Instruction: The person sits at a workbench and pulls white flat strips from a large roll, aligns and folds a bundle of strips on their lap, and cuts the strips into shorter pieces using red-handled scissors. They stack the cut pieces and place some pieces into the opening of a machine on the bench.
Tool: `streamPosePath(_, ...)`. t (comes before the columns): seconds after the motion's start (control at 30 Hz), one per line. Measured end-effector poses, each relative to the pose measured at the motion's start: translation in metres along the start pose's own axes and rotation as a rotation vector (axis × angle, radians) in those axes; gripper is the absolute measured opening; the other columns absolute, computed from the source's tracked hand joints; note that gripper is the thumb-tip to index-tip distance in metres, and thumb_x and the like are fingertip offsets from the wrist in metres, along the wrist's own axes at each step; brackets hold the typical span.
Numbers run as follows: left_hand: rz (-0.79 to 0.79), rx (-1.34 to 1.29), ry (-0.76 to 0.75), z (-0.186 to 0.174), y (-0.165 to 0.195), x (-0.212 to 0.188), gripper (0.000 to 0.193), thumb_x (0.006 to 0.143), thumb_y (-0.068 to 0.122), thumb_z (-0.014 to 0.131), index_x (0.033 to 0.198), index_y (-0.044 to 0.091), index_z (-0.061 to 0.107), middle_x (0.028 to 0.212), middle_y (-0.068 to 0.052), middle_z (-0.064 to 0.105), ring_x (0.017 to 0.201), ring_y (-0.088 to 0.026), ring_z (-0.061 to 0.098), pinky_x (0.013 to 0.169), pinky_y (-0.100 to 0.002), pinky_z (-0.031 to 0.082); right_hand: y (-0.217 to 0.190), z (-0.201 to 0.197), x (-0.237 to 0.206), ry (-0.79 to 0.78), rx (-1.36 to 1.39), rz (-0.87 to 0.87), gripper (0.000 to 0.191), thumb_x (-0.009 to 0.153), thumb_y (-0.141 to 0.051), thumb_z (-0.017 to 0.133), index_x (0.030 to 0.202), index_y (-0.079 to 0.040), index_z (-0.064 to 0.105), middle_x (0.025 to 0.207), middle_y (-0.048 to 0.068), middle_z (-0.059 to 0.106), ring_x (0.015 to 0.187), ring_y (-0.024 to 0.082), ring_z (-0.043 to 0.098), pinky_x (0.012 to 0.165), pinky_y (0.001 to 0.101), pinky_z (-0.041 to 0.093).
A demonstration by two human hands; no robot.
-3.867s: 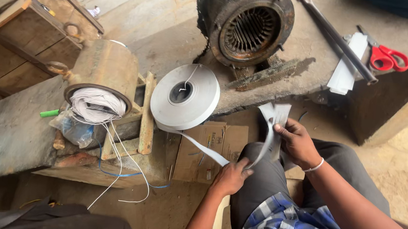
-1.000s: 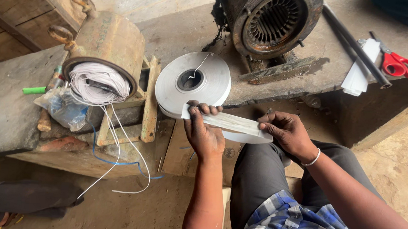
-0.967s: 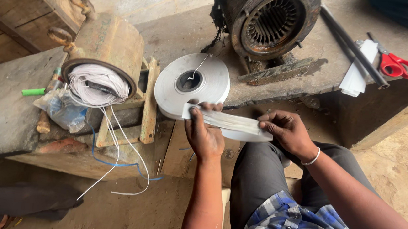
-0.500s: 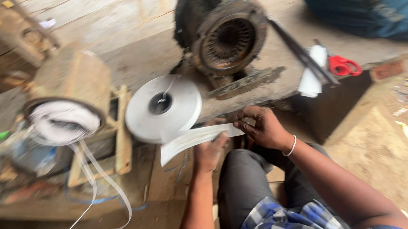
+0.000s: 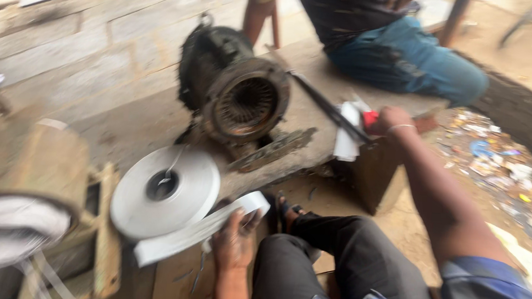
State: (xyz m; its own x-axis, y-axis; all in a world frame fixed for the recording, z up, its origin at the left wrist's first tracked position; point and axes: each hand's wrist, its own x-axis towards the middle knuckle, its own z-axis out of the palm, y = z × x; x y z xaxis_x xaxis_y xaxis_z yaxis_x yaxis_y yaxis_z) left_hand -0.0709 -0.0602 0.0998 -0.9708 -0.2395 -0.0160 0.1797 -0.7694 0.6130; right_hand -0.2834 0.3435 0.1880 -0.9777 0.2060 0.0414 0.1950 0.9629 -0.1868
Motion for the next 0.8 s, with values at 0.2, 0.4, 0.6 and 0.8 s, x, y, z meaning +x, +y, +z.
streamPosePath(0.2,0.034,0.05,-0.093,-0.012,0.007,0.001,0.016,0.097,-0.004,0.065,0.112,-0.001,0.061,0.095,-0.009,0.068,0.09,-0.025,0.07,0.093,-0.052,0.063,0.005,-0.007,-0.007,0.057,0.054,0.016,0.04,0.084,-0.041,0.077,0.096,-0.004,0.08,0.103,0.022,0.075,0.098,0.037,0.071,0.089,0.0444,0.056)
streamPosePath(0.4,-0.07,-0.018,-0.037,-0.014,-0.004,0.003,0.018,0.094,0.0,0.062,0.112,-0.005,0.062,0.103,-0.014,0.07,0.099,-0.032,0.072,0.096,-0.054,0.059,0.005,0.026,-0.132,-0.037,1.442,-0.424,0.03,0.097,-0.025,0.067,0.111,0.001,0.067,0.09,0.003,0.065,0.08,0.011,0.061,0.069,0.027,0.051)
streamPosePath(0.6,-0.105,-0.115,-0.062,-0.009,-0.03,0.002,0.019,0.1,0.004,0.061,0.115,-0.008,0.06,0.115,-0.022,0.068,0.105,-0.036,0.071,0.103,-0.054,0.058,-0.05,0.095,-0.309,-0.913,1.761,-0.377,0.049,0.086,-0.033,0.075,0.114,0.004,0.058,0.085,0.009,0.065,0.069,0.015,0.063,0.06,0.0306,0.052)
streamPosePath(0.8,0.03,-0.081,-0.178,0.019,-0.012,-0.013,0.03,0.097,-0.002,0.059,0.125,0.004,0.053,0.114,-0.016,0.067,0.109,-0.033,0.071,0.097,-0.055,0.058,-0.067,0.111,-0.336,-1.103,1.765,-0.453,0.053,0.092,-0.039,0.067,0.117,0.009,0.064,0.09,0.009,0.068,0.075,0.014,0.065,0.063,0.0248,0.049)
